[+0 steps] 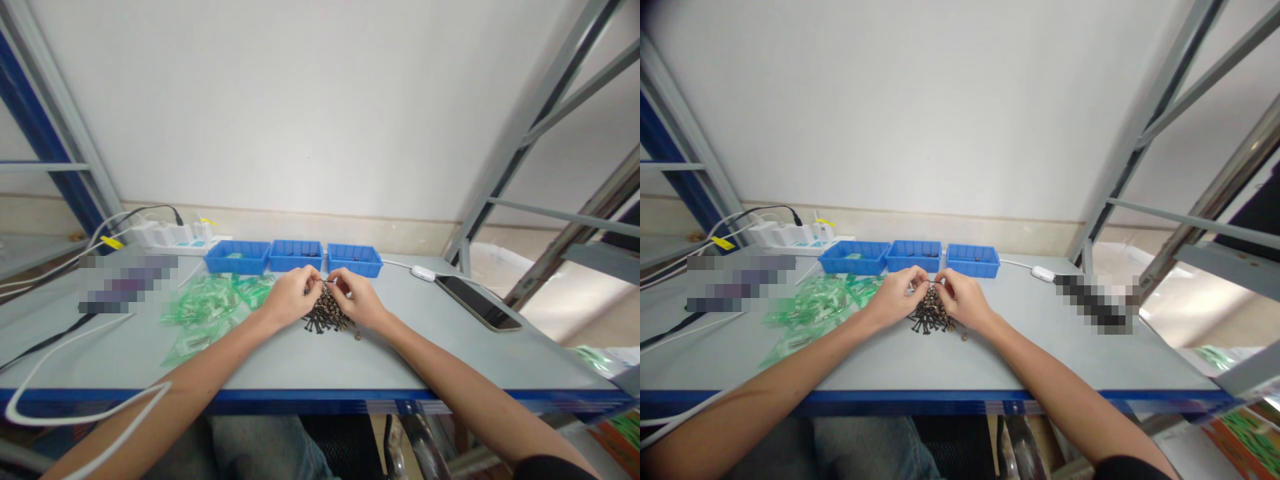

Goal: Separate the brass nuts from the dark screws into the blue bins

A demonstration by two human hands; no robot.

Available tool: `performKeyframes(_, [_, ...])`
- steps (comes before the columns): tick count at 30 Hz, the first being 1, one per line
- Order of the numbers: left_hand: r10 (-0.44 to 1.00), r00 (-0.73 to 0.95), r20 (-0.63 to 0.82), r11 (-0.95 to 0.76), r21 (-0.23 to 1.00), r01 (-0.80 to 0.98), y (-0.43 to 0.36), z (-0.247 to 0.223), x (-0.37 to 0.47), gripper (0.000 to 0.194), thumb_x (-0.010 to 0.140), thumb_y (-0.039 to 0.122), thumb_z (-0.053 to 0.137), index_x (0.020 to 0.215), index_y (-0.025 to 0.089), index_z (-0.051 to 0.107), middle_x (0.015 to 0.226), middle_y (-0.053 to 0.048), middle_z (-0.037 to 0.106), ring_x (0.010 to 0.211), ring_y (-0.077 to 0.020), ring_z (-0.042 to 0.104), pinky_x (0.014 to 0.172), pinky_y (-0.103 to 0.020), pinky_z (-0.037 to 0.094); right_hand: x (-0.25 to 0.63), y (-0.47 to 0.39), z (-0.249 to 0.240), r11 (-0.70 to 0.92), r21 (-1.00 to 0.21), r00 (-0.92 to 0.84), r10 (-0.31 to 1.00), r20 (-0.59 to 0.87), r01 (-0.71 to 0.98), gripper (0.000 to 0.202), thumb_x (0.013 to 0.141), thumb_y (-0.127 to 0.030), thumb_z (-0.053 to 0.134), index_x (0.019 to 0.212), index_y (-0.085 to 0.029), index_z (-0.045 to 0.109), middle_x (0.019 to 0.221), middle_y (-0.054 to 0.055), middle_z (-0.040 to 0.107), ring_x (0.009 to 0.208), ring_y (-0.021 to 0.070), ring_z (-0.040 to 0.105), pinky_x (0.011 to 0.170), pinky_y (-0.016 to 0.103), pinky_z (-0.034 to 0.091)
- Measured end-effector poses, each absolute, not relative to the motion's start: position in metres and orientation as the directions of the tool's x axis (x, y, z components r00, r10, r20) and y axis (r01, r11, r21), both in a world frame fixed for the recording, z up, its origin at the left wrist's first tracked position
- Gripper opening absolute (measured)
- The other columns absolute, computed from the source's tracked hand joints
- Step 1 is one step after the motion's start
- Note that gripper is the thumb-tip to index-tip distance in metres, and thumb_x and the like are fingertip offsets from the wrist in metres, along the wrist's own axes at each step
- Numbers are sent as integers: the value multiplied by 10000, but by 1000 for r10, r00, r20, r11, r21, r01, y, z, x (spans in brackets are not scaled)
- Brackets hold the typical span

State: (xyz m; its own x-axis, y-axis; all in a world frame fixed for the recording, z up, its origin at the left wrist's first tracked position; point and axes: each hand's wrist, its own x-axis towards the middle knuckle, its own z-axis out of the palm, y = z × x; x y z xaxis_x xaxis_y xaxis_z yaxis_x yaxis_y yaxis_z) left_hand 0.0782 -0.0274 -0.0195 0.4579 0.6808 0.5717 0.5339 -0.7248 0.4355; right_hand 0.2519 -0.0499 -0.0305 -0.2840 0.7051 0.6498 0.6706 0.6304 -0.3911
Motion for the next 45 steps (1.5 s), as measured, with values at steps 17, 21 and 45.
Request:
performKeyframes(17, [668,448,594,-732,416,539,-30,-15,78,67,812,243,466,820,198,515,701,10,606,678,-141,571,636,-255,420,252,-51,-30,641,-375,-274,683,677,670,108,838,-243,468,878,-183,548,605,-27,498,539,101,467,556,221,372])
performKeyframes(21, [676,433,596,-724,431,538,-30,-13,77,74,819,246,457,807,197,511,704,11,601,673,-136,565,633,-252,417,253,-50,-31,637,-364,-253,669,699,680,110,834,-258,479,870,-182,550,594,-30,492,533,100,466,553,220,370])
performKeyframes(45, [671,465,577,-730,404,552,-29,-18,78,82,816,250,461,787,194,513,717,-2,614,658,-138,570,603,-243,424,252,-54,-24,647,-149,-372,593,714,748,160,851,-223,469,828,-174,619,719,40,561,686,150,518,632,266,395])
